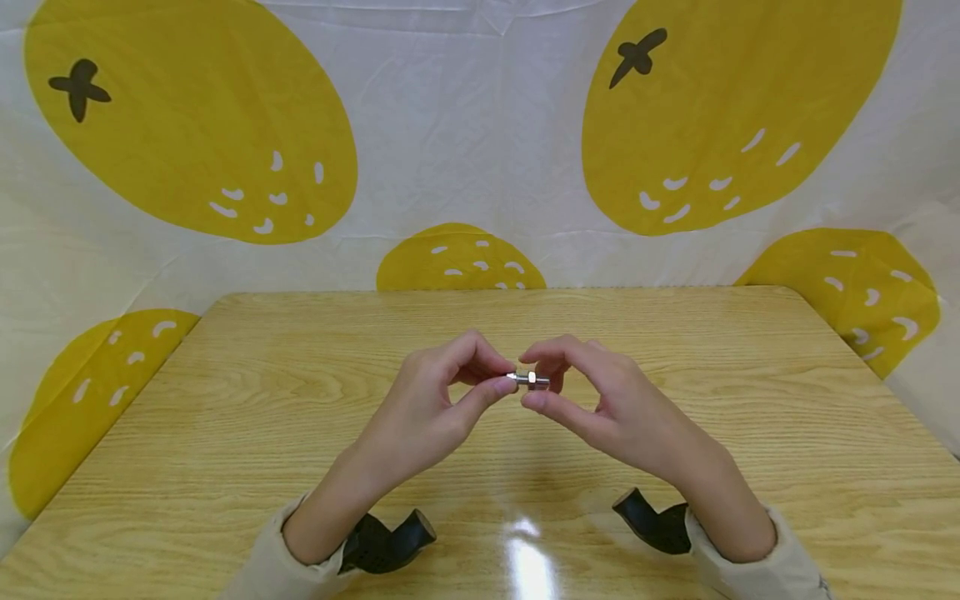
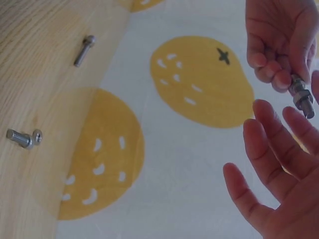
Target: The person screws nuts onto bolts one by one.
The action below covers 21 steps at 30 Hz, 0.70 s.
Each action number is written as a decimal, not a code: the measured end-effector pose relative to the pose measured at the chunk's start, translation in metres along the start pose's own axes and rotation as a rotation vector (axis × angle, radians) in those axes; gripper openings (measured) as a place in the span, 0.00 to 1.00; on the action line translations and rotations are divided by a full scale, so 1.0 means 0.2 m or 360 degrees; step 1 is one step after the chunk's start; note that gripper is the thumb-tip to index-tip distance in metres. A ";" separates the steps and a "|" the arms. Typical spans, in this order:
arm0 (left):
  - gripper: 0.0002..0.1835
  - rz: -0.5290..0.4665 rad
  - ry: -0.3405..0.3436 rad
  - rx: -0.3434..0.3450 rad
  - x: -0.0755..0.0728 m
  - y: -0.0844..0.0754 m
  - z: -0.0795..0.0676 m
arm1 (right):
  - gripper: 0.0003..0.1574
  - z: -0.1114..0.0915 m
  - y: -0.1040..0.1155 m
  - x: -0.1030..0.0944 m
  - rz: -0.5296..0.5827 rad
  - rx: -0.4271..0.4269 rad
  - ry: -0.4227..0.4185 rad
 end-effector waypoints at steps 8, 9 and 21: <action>0.04 0.0002 -0.0002 -0.0001 0.00 0.00 0.00 | 0.16 0.01 0.01 0.00 0.0002 -0.0155 -0.0024; 0.04 0.0003 -0.0003 -0.0002 0.00 0.00 0.00 | 0.16 0.01 0.01 0.00 0.0000 -0.0166 -0.0027; 0.04 0.0000 0.0000 0.0001 0.00 0.00 0.00 | 0.06 0.00 0.01 0.00 -0.0065 -0.0121 -0.0047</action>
Point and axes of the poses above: each hand's wrist, its own z-axis towards the middle knuckle, its own x-axis out of the palm, y = z × x, the point moved 2 cm from there along z, towards the middle knuckle, and after that the axes turned 12 degrees about z, right-handed, at the moved point
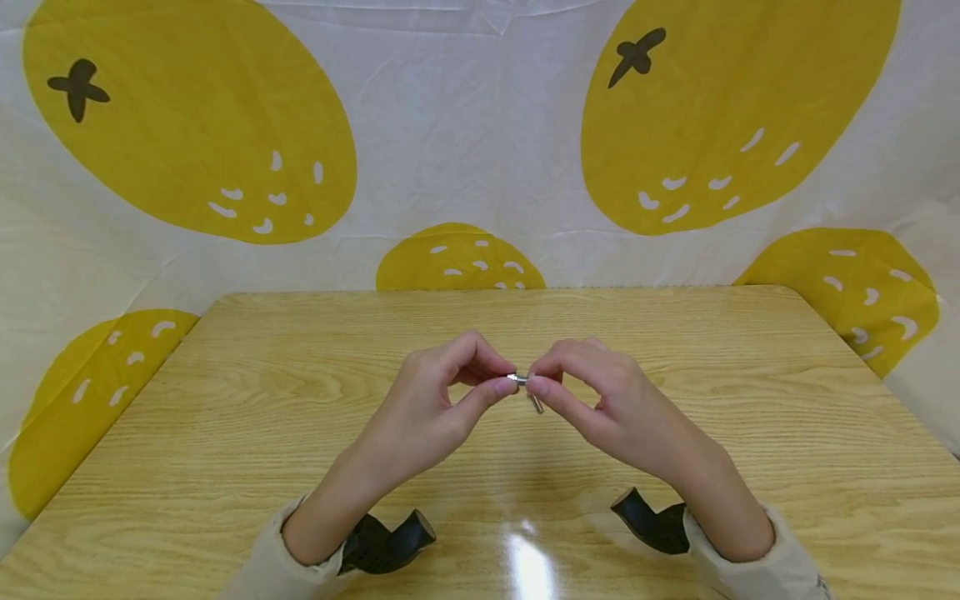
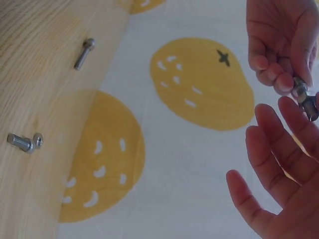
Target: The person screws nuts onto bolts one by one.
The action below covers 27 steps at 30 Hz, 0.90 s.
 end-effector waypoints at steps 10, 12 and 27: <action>0.04 0.0011 -0.0007 -0.0006 0.00 0.00 0.00 | 0.17 0.00 0.00 0.00 0.0045 -0.0034 -0.0046; 0.04 0.0009 -0.0006 0.0000 0.00 0.00 0.00 | 0.17 0.00 0.00 0.00 0.0052 -0.0067 -0.0037; 0.04 -0.0010 -0.0002 0.0001 -0.01 0.00 0.00 | 0.12 0.00 -0.01 0.01 -0.0004 -0.0036 -0.0014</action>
Point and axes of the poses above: each hand's wrist, its own z-axis towards the middle knuckle, its own x-axis out of the palm, y = z × x, the point moved 2 cm from there along z, towards the middle knuckle, and after that the axes turned 12 degrees about z, right-handed, at the moved point
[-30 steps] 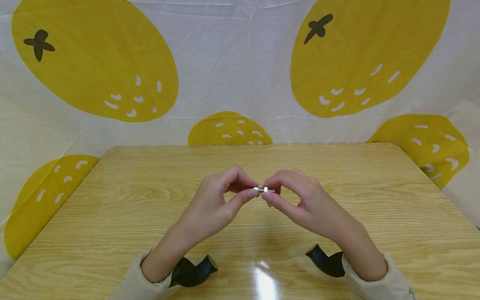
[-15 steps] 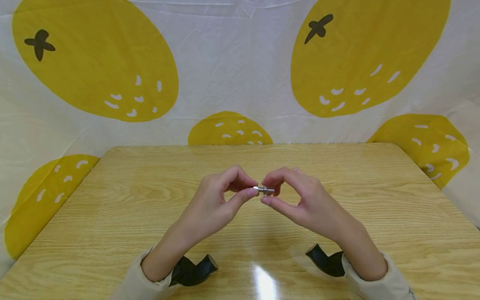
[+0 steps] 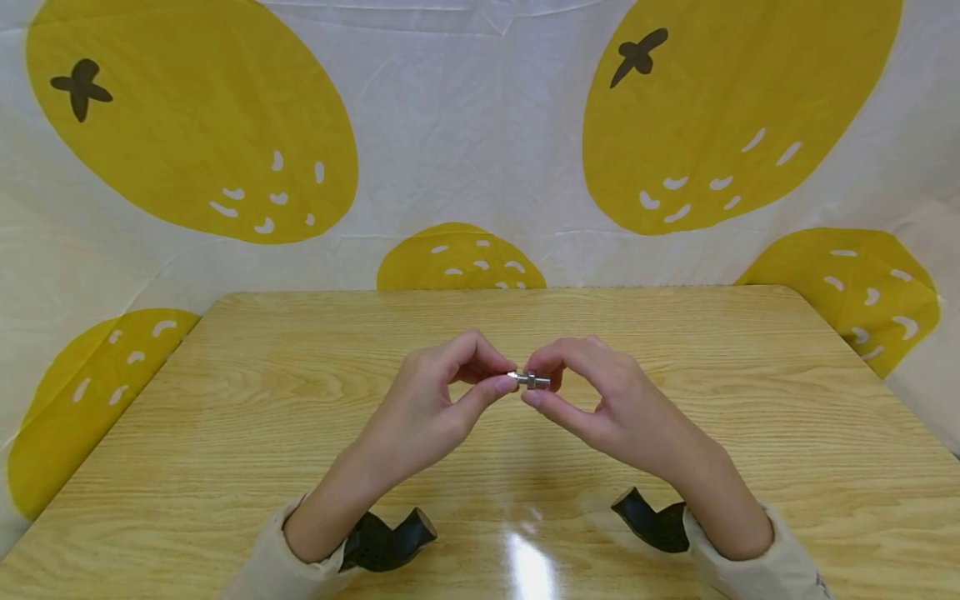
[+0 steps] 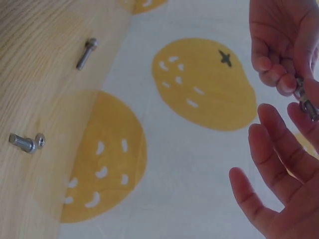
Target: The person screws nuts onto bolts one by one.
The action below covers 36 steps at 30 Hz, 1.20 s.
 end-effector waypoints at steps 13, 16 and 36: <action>0.03 0.0004 0.0009 -0.0001 0.00 0.00 0.00 | 0.05 0.00 -0.01 0.00 -0.0032 0.0060 0.0024; 0.04 0.0003 0.0003 0.0018 0.01 0.00 0.00 | 0.12 0.00 -0.01 0.00 -0.0022 0.0067 0.0016; 0.04 0.0014 0.0004 0.0007 0.00 0.00 0.00 | 0.13 0.01 0.01 -0.01 -0.0014 -0.0049 -0.0025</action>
Point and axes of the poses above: each hand's wrist, its own z-axis towards the middle knuckle, its own x-axis out of the palm, y = z × x, the point moved 2 cm from there along z, towards the middle knuckle, and after that the axes turned 12 degrees about z, right-handed, at the moved point
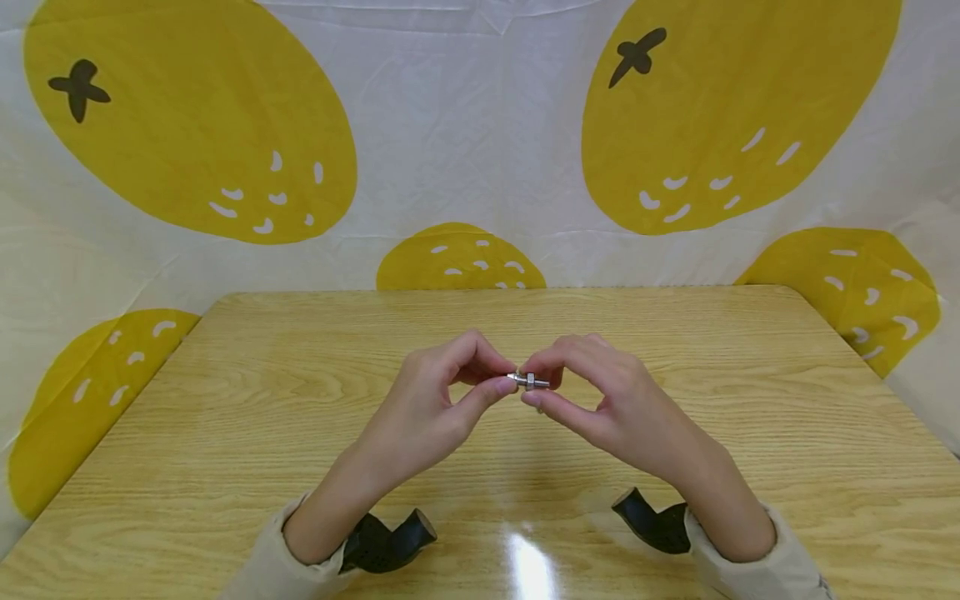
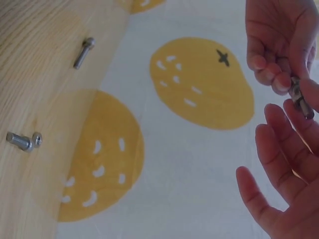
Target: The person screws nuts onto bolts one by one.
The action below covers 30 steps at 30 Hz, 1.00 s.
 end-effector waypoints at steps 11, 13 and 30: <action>0.03 -0.0001 -0.0003 -0.0002 0.00 0.00 0.00 | 0.05 0.00 -0.01 0.00 -0.0008 0.0044 0.0006; 0.03 -0.0002 -0.0003 -0.0007 0.00 0.00 0.00 | 0.05 0.00 -0.01 0.00 -0.0017 0.0077 0.0017; 0.04 0.0010 -0.0007 -0.0015 0.00 0.00 0.00 | 0.13 0.00 -0.01 0.01 0.0005 -0.0038 -0.0009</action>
Point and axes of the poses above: each hand's wrist, its own z-axis towards the middle knuckle, its own x-axis out of the palm, y = z × x, the point moved 2 cm from there along z, towards the middle knuckle, and after that the axes turned 12 degrees about z, right-handed, at the moved point
